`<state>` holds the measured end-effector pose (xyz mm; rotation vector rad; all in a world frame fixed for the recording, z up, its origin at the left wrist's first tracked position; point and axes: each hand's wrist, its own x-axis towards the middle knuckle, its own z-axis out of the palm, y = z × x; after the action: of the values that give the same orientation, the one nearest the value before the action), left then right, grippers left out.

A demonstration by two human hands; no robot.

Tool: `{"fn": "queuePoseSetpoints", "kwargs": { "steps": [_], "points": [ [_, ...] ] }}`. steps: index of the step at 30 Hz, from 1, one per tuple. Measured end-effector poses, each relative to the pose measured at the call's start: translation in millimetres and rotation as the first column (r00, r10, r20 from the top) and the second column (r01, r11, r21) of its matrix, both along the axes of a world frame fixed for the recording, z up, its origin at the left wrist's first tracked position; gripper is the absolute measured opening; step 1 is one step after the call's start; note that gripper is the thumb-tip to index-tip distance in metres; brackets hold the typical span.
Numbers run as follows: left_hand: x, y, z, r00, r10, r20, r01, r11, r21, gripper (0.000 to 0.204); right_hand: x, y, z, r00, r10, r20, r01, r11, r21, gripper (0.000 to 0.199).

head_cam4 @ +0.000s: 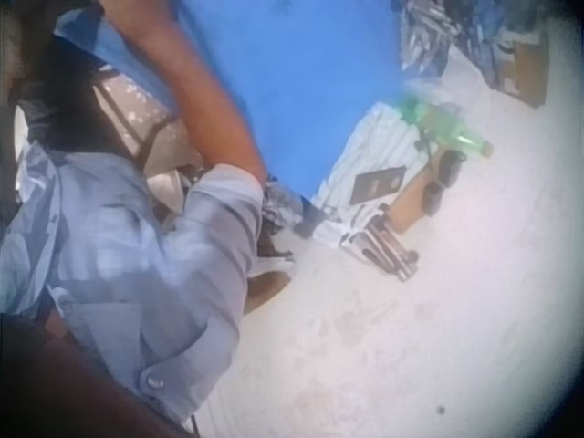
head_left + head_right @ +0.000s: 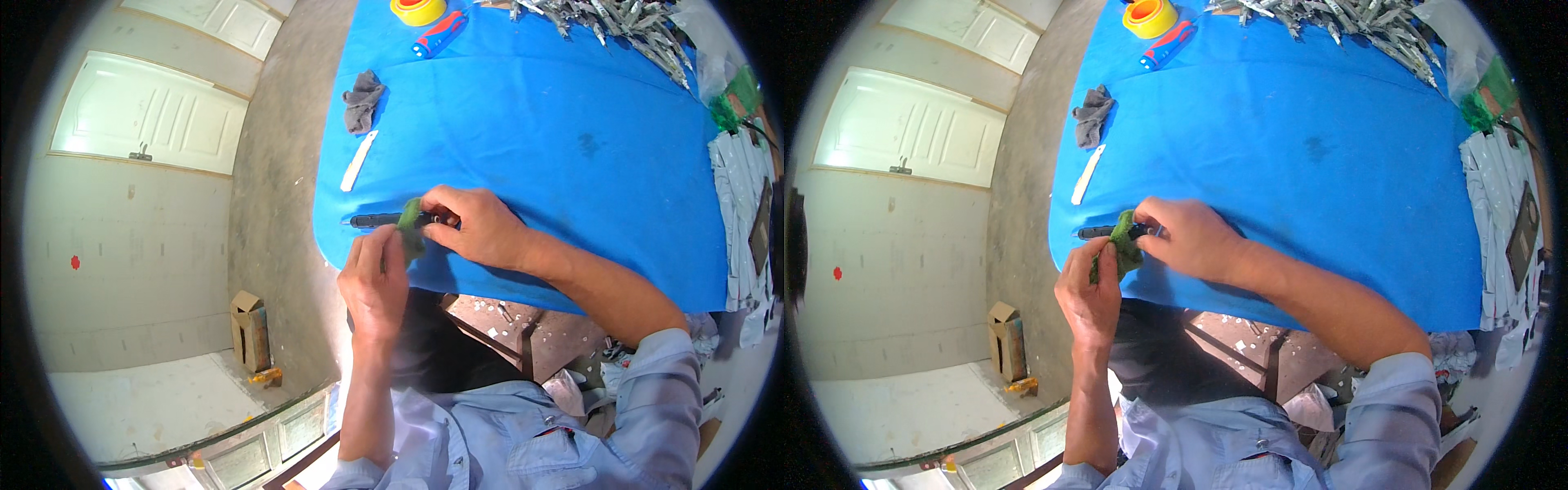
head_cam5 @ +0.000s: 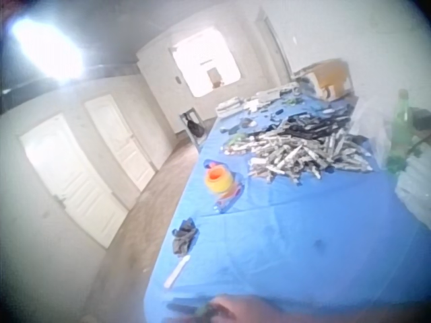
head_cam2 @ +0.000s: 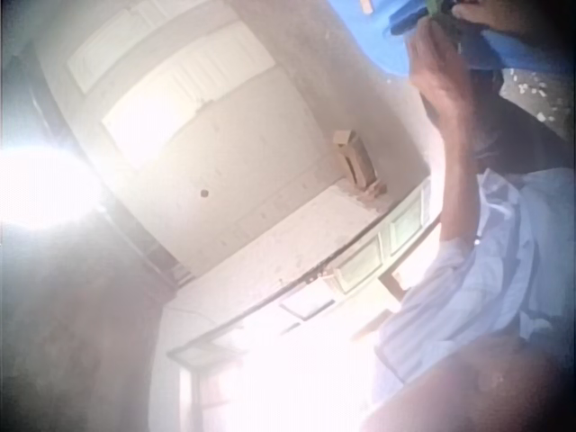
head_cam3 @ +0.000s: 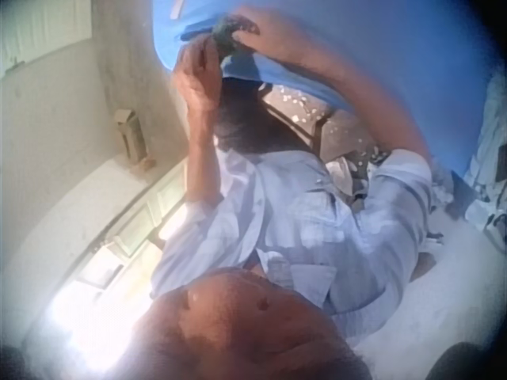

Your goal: The person wipes a small electronic component with a green cloth, applies a substance from a tube to it, and uses a small tool to assemble parts.

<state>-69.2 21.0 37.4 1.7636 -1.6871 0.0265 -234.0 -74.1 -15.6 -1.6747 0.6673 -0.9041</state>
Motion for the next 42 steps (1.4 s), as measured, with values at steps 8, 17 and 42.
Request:
{"fn": "queuePoseSetpoints", "kwargs": {
  "steps": [8, 17, 42],
  "points": [
    [-13, -1, -16, 0.999, -0.03, 0.026, 0.028, 0.996, 0.079, 0.011, -1, -4, 0, 0.995, 0.02, -0.093, -0.039, 0.977, -0.211, 0.023],
    [-15, 23, -17, 0.996, -0.08, 0.031, 0.073, 0.98, 0.186, 0.016, -3, -8, 0, 0.997, 0.052, -0.061, -0.047, 0.995, 0.083, 0.023],
    [26, -15, 37, 0.924, 0.114, 0.365, -0.076, 0.99, -0.117, 0.048, -16, -32, 1, 0.922, -0.124, 0.367, -0.188, 0.685, 0.704, 0.03]
  ]
}}
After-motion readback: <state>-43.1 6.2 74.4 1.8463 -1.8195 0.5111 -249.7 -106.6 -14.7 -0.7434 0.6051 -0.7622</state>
